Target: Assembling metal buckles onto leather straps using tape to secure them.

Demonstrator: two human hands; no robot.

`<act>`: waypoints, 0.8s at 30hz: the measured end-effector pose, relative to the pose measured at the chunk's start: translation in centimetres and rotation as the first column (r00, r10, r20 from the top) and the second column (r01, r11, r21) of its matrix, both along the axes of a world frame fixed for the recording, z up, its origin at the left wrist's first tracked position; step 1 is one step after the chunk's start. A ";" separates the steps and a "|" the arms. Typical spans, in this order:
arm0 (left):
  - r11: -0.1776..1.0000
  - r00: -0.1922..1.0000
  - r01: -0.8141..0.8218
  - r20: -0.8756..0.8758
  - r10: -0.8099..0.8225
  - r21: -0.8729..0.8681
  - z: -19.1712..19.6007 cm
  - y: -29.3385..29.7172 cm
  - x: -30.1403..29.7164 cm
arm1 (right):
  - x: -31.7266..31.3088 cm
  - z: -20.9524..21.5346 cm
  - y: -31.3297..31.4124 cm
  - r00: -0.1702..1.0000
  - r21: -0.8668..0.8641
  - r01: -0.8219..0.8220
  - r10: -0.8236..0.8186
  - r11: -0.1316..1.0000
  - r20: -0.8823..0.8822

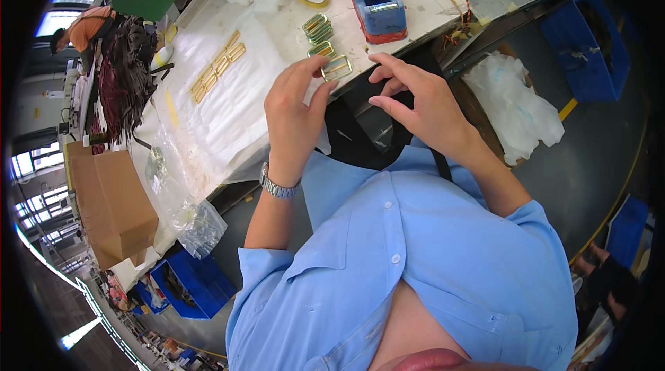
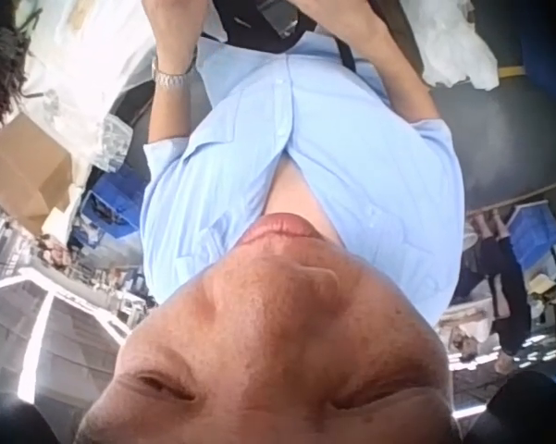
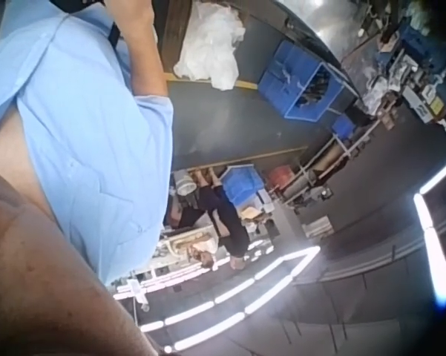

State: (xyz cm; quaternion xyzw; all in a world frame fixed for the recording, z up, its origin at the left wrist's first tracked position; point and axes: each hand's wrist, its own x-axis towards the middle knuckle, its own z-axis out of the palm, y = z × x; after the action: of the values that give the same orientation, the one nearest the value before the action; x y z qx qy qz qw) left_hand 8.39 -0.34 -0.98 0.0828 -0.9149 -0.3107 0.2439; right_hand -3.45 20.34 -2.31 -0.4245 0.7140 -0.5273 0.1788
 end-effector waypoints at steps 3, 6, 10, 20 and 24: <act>0.983 0.987 -0.149 -0.077 0.141 -0.109 -1.0 -2.7 -1.3 | -0.6 0.0 0.3 0.997 -0.016 0.065 -0.064 0.998 0.050; 0.978 0.991 -0.131 -0.045 0.126 -0.162 -2.3 -4.0 -2.1 | -1.0 -0.3 0.7 0.990 0.005 0.104 -0.104 0.995 0.100; 0.990 0.990 -0.140 0.028 0.141 -0.036 -2.4 -3.4 -2.7 | -1.5 -0.3 1.2 0.970 -0.016 0.141 -0.135 0.990 0.204; 0.992 0.989 -0.128 0.073 0.127 0.010 -2.2 -4.4 -2.8 | -4.6 0.3 0.0 0.928 -0.241 0.368 -0.338 0.898 0.157; 0.973 0.985 -0.169 0.021 0.174 -0.155 -1.0 -3.7 -2.6 | -7.7 -0.1 -1.6 0.907 -0.191 0.409 -0.421 0.892 -0.027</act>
State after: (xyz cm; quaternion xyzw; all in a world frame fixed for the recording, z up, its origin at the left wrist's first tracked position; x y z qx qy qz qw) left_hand 5.75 -4.05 -1.98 0.1478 -0.9295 -0.2163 0.2597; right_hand -11.10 18.77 -2.36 -0.2943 0.7427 -0.6015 -0.0013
